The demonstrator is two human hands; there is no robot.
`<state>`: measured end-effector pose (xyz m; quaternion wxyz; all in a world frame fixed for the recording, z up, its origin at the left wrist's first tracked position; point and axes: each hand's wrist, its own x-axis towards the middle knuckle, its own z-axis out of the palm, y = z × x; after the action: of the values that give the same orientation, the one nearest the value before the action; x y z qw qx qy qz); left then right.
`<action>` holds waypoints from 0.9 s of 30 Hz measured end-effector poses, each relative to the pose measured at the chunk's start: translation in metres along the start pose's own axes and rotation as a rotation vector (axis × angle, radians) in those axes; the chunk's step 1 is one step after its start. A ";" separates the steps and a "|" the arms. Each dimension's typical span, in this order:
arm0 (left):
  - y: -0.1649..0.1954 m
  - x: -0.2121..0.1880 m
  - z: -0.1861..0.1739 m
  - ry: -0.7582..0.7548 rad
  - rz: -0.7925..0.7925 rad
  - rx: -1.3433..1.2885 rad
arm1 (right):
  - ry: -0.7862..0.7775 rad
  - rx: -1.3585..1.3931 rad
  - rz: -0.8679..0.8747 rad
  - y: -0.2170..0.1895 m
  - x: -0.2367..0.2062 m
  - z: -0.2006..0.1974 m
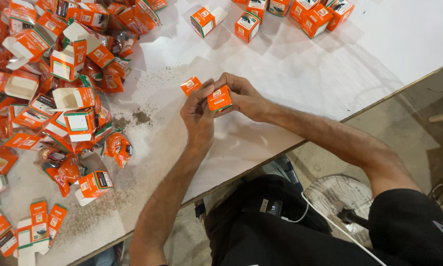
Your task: The person picks flat orange cardboard boxes one at a time from a pile on the table, folds the flaps and sides to form each box, and places the finished boxes in a stack on the table.
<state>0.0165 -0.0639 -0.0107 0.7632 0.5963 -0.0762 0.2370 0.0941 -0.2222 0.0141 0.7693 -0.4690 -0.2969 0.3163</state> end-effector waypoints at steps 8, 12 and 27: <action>0.030 -0.002 0.021 -0.086 0.412 0.565 | 0.079 0.009 0.000 0.013 0.001 -0.007; 0.051 0.014 0.014 -0.346 0.574 0.689 | 0.077 0.363 0.162 0.008 0.004 -0.016; 0.050 0.015 -0.011 -0.485 0.439 0.749 | 0.087 0.558 0.415 -0.011 0.002 -0.008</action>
<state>0.0049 -0.0412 0.0359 0.3892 0.8373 -0.2850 0.2575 0.1037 -0.2288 0.0209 0.7992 -0.3041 -0.0645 0.5145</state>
